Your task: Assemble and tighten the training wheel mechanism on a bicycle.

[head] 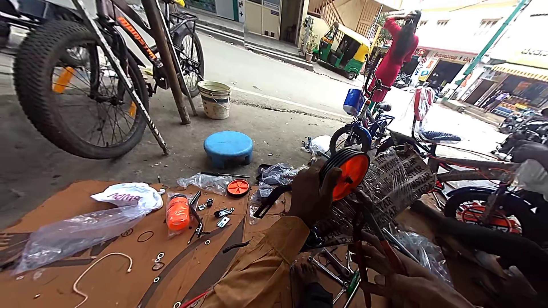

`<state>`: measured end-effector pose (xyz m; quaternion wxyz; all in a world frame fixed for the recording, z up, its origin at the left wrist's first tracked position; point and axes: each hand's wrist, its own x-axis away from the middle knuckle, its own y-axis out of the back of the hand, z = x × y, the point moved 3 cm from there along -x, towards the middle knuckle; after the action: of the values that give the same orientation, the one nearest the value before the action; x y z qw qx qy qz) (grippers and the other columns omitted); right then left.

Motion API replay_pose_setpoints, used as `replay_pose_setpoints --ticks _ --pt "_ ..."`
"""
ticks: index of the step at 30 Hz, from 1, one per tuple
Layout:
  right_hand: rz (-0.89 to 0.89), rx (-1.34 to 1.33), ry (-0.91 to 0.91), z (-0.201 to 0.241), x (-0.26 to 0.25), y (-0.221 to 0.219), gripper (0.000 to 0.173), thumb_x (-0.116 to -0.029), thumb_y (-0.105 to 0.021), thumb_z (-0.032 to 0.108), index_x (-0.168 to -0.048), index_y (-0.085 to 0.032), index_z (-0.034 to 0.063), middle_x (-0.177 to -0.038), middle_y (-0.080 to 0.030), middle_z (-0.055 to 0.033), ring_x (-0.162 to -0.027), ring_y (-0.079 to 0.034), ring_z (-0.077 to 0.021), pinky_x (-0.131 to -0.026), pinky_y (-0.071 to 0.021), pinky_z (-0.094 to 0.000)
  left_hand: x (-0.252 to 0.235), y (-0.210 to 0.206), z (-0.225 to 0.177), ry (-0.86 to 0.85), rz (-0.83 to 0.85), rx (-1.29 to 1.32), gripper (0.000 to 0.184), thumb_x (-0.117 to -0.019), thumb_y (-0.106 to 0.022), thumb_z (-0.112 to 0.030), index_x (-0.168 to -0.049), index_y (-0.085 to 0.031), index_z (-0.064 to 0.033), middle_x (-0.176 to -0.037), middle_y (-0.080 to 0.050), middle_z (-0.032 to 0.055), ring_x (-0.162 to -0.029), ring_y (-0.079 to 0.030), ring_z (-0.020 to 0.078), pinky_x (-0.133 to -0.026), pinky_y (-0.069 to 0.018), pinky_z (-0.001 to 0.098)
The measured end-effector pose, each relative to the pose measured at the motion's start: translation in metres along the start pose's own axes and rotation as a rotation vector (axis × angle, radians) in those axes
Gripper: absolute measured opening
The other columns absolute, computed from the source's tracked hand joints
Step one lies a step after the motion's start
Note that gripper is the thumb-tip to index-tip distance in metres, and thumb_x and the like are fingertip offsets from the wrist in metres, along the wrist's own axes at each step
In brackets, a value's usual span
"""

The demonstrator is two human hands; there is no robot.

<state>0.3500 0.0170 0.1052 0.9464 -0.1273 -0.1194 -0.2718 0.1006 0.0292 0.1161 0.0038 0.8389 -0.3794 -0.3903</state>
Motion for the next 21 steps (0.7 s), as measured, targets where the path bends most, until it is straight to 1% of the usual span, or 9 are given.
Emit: replay_pose_setpoints --ticks 3,7,8,10,12,14,16,19,21 --pt "-0.007 -0.028 -0.021 0.005 -0.001 -0.004 0.087 -0.0879 -0.066 0.008 -0.162 -0.021 0.0109 -0.152 -0.050 -0.0113 -0.137 -0.053 -0.0296 -0.108 -0.0506 -0.0542 0.001 -0.001 -0.002 0.006 0.016 -0.007 0.078 -0.0993 -0.013 -0.073 -0.091 -0.064 -0.0139 -0.063 -0.054 0.0000 -0.059 -0.058 0.0171 -0.054 -0.0478 0.0429" --pt "0.045 -0.034 -0.010 0.006 -0.001 -0.004 0.089 -0.0907 -0.064 0.007 -0.165 -0.015 0.0114 -0.159 -0.043 -0.0112 -0.143 -0.048 -0.0310 -0.112 -0.0469 -0.0571 -0.002 -0.001 0.000 -0.014 0.003 -0.005 0.077 -0.1000 -0.016 -0.072 -0.089 -0.065 -0.0137 -0.061 -0.053 -0.0010 -0.058 -0.058 0.0164 -0.052 -0.0470 0.0422" --pt "0.036 -0.049 -0.011 0.006 0.000 -0.005 0.088 -0.0908 -0.063 0.006 -0.164 -0.016 0.0116 -0.160 -0.042 -0.0106 -0.144 -0.047 -0.0306 -0.113 -0.0465 -0.0569 -0.003 0.000 0.000 -0.016 0.007 -0.008 0.075 -0.1006 -0.016 -0.071 -0.088 -0.064 -0.0141 -0.060 -0.052 -0.0013 -0.057 -0.057 0.0160 -0.051 -0.0460 0.0414" --pt "0.028 -0.086 -0.002 0.008 0.001 -0.007 0.085 -0.0916 -0.060 0.004 -0.164 -0.016 0.0117 -0.160 -0.043 -0.0109 -0.143 -0.048 -0.0308 -0.112 -0.0468 -0.0569 -0.004 0.000 0.000 -0.023 0.017 -0.007 0.072 -0.1015 -0.018 -0.069 -0.087 -0.062 -0.0147 -0.059 -0.050 -0.0019 -0.054 -0.055 0.0154 -0.049 -0.0439 0.0399" --pt "0.032 -0.105 0.009 0.011 0.002 -0.009 0.085 -0.0938 -0.058 0.004 -0.165 -0.012 0.0113 -0.161 -0.041 -0.0125 -0.144 -0.046 -0.0325 -0.113 -0.0451 -0.0585 -0.006 0.000 0.001 -0.034 0.030 0.006 0.069 -0.1011 -0.021 -0.067 -0.085 -0.062 -0.0148 -0.058 -0.049 -0.0022 -0.054 -0.055 0.0155 -0.049 -0.0442 0.0409" --pt "0.041 -0.118 0.017 0.013 0.001 -0.009 0.087 -0.0929 -0.058 0.002 -0.165 -0.011 0.0113 -0.161 -0.041 -0.0125 -0.145 -0.045 -0.0330 -0.114 -0.0443 -0.0597 -0.007 0.000 0.001 -0.040 0.038 0.003 0.068 -0.1007 -0.022 -0.067 -0.083 -0.062 -0.0146 -0.056 -0.048 -0.0022 -0.053 -0.054 0.0156 -0.049 -0.0440 0.0409" --pt "0.039 -0.120 0.008 0.014 0.000 -0.011 0.088 -0.0927 -0.059 0.002 -0.165 -0.010 0.0111 -0.161 -0.040 -0.0120 -0.146 -0.044 -0.0325 -0.114 -0.0441 -0.0592 -0.006 0.001 -0.002 -0.040 0.044 -0.003 0.070 -0.1006 -0.023 -0.068 -0.086 -0.064 -0.0138 -0.056 -0.049 -0.0017 -0.053 -0.054 0.0161 -0.049 -0.0443 0.0408" --pt "0.009 -0.117 -0.014 0.018 0.000 -0.016 0.089 -0.0914 -0.060 0.001 -0.165 -0.010 0.0114 -0.160 -0.042 -0.0111 -0.144 -0.047 -0.0311 -0.113 -0.0466 -0.0564 -0.003 0.004 -0.007 -0.043 0.036 0.002 0.065 -0.1020 -0.025 -0.063 -0.086 -0.064 -0.0138 -0.055 -0.048 -0.0015 -0.049 -0.052 0.0158 -0.045 -0.0415 0.0384" --pt "0.006 -0.118 -0.019 0.020 0.001 -0.020 0.089 -0.0920 -0.059 0.001 -0.165 -0.008 0.0118 -0.161 -0.041 -0.0100 -0.144 -0.047 -0.0292 -0.113 -0.0468 -0.0547 -0.003 0.003 -0.007 -0.049 0.051 -0.003 0.062 -0.1025 -0.026 -0.062 -0.085 -0.063 -0.0141 -0.055 -0.047 -0.0019 -0.050 -0.051 0.0159 -0.046 -0.0413 0.0382"
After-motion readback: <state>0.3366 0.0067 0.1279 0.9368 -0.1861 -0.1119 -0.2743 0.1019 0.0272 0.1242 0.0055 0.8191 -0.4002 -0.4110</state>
